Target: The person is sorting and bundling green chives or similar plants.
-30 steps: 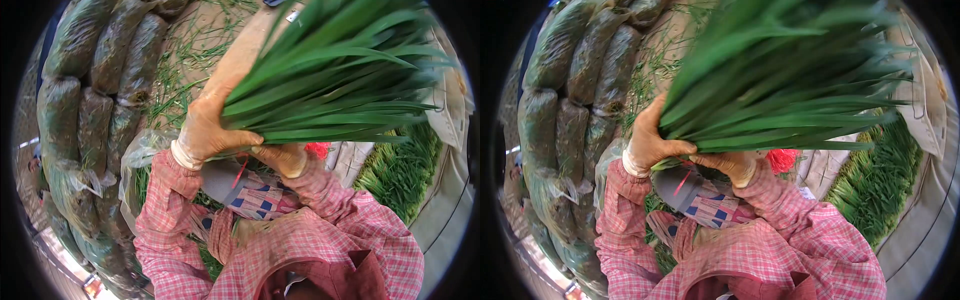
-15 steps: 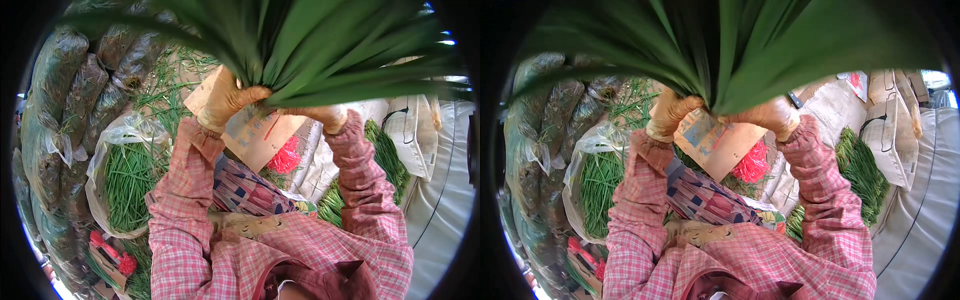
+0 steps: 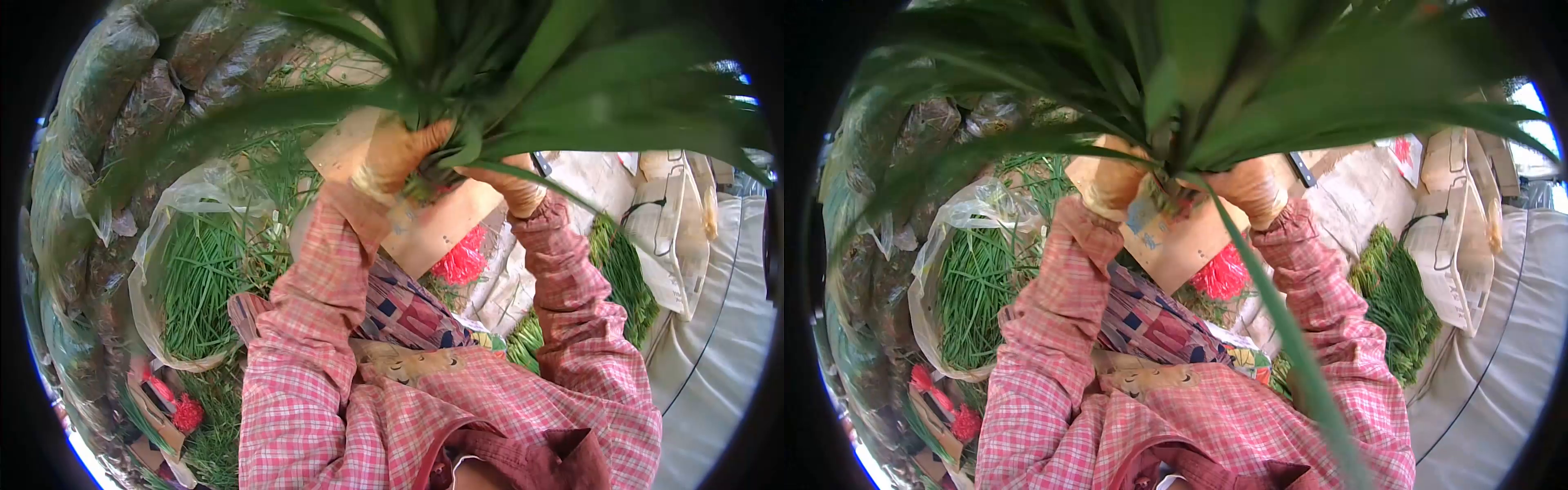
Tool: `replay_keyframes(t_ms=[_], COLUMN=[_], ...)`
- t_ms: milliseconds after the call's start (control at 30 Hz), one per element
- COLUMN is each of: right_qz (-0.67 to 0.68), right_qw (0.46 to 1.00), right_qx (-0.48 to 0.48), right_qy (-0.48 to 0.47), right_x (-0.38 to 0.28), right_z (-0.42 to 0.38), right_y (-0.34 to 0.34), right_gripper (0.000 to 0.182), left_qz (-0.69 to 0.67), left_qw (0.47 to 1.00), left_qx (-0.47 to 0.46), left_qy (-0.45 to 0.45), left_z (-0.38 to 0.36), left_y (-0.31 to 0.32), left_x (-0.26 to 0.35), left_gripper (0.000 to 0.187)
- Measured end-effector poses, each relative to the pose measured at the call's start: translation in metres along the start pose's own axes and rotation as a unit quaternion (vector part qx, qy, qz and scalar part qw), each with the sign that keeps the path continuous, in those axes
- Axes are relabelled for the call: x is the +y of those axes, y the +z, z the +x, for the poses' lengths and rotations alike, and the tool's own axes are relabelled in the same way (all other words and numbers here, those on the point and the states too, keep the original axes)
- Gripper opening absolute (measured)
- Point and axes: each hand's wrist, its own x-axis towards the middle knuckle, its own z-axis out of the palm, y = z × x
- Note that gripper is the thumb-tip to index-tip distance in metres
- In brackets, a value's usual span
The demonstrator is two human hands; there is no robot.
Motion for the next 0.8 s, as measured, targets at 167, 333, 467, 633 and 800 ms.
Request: replay_keyframes(t_ms=[167, 333, 467, 633, 800], right_qz=[0.231, -0.204, 0.204, 0.421, 0.498], right_qw=[0.945, 0.973, 0.974, 0.849, 0.678], right_qx=[-0.064, -0.022, 0.023, 0.291, 0.423], right_qy=[0.223, -0.104, 0.101, 0.128, 0.337], right_x=[-0.022, -0.002, -0.011, -0.033, 0.039], right_z=[0.012, 0.017, 0.011, 0.0, -0.069], right_y=[-0.012, -0.006, -0.009, -0.002, 0.028], right_gripper=[0.052, 0.053, 0.044, 0.046, 0.055], left_qz=[0.033, 0.332, 0.128, 0.287, 0.536], left_qw=[0.997, 0.943, 0.989, 0.912, 0.725], left_qx=[0.002, 0.011, -0.075, -0.28, -0.314], left_qy=[-0.063, -0.032, 0.013, -0.09, -0.297], left_z=[-0.004, -0.008, 0.024, 0.092, 0.086], left_y=[0.009, -0.006, 0.01, 0.072, 0.075], left_x=[0.023, -0.003, 0.012, 0.043, -0.108], left_gripper=[0.038, 0.034, 0.037, 0.043, 0.077])
